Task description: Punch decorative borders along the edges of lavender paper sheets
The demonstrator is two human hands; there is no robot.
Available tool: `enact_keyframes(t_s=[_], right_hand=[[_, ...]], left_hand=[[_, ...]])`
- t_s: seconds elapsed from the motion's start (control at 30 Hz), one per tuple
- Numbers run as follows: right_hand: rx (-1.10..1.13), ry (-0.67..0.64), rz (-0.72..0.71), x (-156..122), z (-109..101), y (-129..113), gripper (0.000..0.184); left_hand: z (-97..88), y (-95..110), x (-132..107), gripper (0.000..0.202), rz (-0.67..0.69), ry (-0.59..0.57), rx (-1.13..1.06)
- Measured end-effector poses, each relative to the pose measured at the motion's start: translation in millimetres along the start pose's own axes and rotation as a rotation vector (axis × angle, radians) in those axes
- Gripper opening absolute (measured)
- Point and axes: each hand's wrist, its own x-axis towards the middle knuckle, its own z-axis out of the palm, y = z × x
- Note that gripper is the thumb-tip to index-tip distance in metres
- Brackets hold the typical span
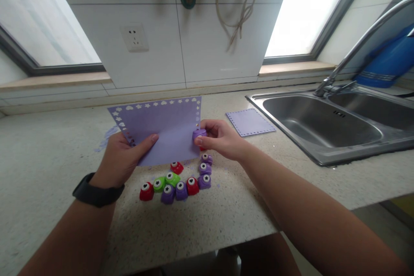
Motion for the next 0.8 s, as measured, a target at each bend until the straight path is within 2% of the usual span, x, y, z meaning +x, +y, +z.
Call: enact_keyframes(t_s=[0.6,0.8], right_hand=[[-0.007,0.014,0.000,0.5,1.7,1.6,0.033],[0.013,0.008,0.001,1.1,1.1,3.4,0.032]], left_hand=[[1.0,1.5,-0.2,0.033,0.036,0.032,0.089],[0.9,3.1,-0.5,0.027,0.069,0.031,0.149]])
